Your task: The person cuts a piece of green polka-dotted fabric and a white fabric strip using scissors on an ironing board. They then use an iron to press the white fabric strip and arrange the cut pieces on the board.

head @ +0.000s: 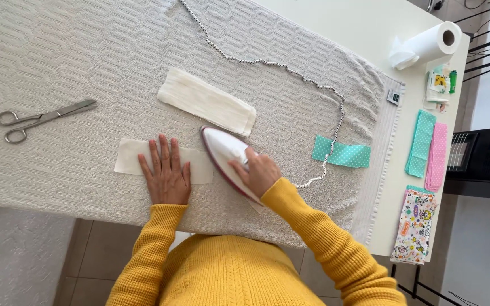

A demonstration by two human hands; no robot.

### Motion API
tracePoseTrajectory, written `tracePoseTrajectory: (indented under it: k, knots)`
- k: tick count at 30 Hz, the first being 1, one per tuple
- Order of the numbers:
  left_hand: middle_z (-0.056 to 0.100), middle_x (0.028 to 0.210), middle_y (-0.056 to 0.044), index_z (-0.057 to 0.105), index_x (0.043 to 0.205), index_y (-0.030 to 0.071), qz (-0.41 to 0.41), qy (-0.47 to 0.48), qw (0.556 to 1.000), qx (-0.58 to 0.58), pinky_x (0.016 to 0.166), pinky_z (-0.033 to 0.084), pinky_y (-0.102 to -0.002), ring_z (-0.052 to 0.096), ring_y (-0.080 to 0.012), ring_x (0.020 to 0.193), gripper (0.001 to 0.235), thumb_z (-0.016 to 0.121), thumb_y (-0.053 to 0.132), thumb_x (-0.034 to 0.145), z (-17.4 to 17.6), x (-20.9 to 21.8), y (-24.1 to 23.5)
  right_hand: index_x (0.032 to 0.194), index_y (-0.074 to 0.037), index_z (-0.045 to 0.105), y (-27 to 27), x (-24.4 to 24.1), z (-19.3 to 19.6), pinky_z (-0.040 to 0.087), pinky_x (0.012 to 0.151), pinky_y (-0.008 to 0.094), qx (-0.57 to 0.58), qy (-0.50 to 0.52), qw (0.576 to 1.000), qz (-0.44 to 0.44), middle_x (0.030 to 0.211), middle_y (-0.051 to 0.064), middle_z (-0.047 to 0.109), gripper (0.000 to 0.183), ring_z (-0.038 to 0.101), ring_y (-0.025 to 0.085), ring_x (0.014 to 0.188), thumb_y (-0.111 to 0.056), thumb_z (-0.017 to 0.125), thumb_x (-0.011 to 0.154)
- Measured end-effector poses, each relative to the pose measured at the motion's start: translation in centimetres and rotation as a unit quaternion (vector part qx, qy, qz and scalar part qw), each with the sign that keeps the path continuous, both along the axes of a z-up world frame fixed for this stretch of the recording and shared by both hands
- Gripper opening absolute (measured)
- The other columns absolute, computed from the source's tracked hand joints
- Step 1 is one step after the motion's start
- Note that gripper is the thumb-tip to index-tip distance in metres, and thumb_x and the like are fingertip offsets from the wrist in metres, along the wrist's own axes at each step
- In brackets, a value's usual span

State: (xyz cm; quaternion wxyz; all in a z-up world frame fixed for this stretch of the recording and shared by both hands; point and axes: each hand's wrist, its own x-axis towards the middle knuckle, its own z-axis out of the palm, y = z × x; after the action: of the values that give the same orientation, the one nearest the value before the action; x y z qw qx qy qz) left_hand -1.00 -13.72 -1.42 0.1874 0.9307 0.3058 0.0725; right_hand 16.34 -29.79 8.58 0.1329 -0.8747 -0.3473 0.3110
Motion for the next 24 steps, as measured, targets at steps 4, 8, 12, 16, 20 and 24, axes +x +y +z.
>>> tracePoseTrajectory:
  k: [4, 8, 12, 16, 20, 24]
  knots:
    - [0.007, 0.174, -0.012, 0.019, 0.166, 0.010, 0.001, 0.014, 1.000, 0.008, 0.126, -0.002, -0.060, 0.002, -0.0321, 0.160, 0.069, 0.033, 0.046, 0.108, -0.2, 0.1, 0.1, 0.097, 0.003, 0.059, -1.6, -1.0, -0.8, 0.053, 0.036, 0.034, 0.010, 0.050, 0.998, -0.024, 0.068, 0.017, 0.073, 0.050, 0.062, 0.018, 0.043, -0.046, 0.048, 0.102]
    - [0.007, 0.174, -0.011, 0.019, 0.165, 0.011, 0.003, 0.015, 1.000, 0.003, 0.126, -0.002, -0.059, 0.002, -0.0315, 0.160, 0.070, 0.034, 0.047, 0.107, -0.3, 0.1, 0.2, 0.096, 0.005, 0.061, -3.4, -1.5, -0.4, 0.054, 0.037, 0.035, 0.022, -0.009, 0.999, 0.039, 0.071, 0.020, 0.071, 0.053, 0.065, 0.020, 0.044, -0.046, 0.052, 0.102]
    - [0.013, 0.173, -0.016, 0.024, 0.163, 0.004, 0.014, -0.028, 0.999, 0.007, 0.126, -0.001, -0.060, 0.008, -0.0338, 0.160, 0.071, 0.045, 0.041, 0.106, -0.3, 0.6, 0.0, 0.103, 0.007, 0.061, -5.1, -1.0, -0.5, 0.060, 0.043, 0.039, 0.049, -0.013, 0.997, -0.054, 0.067, 0.021, 0.072, 0.056, 0.069, 0.023, 0.047, -0.048, 0.051, 0.102]
    - [0.037, 0.162, -0.018, 0.040, 0.155, 0.001, 0.001, -0.109, 0.994, 0.018, 0.127, 0.013, -0.059, 0.029, -0.0344, 0.154, 0.064, 0.059, 0.033, 0.102, -1.0, 3.1, -1.6, 0.094, 0.005, 0.062, -8.8, -3.7, -0.2, 0.058, 0.050, 0.045, 0.062, -0.071, 0.995, 0.037, 0.066, 0.023, 0.071, 0.054, 0.069, 0.029, 0.051, -0.048, 0.057, 0.102]
    - [0.060, 0.128, -0.007, 0.058, 0.134, 0.009, -0.064, -0.128, 0.990, -0.011, 0.109, 0.038, -0.045, 0.052, -0.0244, 0.123, 0.047, 0.074, 0.028, 0.095, 0.3, 6.3, -2.5, 0.105, 0.005, 0.062, -10.3, -2.5, 0.9, 0.059, 0.047, 0.043, -0.006, -0.020, 0.997, -0.073, 0.065, 0.024, 0.071, 0.053, 0.073, 0.030, 0.051, -0.047, 0.056, 0.099]
    - [0.063, 0.116, -0.007, 0.062, 0.120, 0.010, -0.048, -0.082, 0.995, 0.000, 0.091, 0.041, -0.042, 0.053, -0.0227, 0.108, 0.052, 0.082, 0.039, 0.081, 1.3, 8.4, -2.4, 0.107, 0.006, 0.062, -13.1, -4.6, 0.1, 0.059, 0.048, 0.042, 0.041, -0.032, 0.996, -0.067, 0.068, 0.025, 0.071, 0.054, 0.074, 0.032, 0.052, -0.048, 0.058, 0.098]
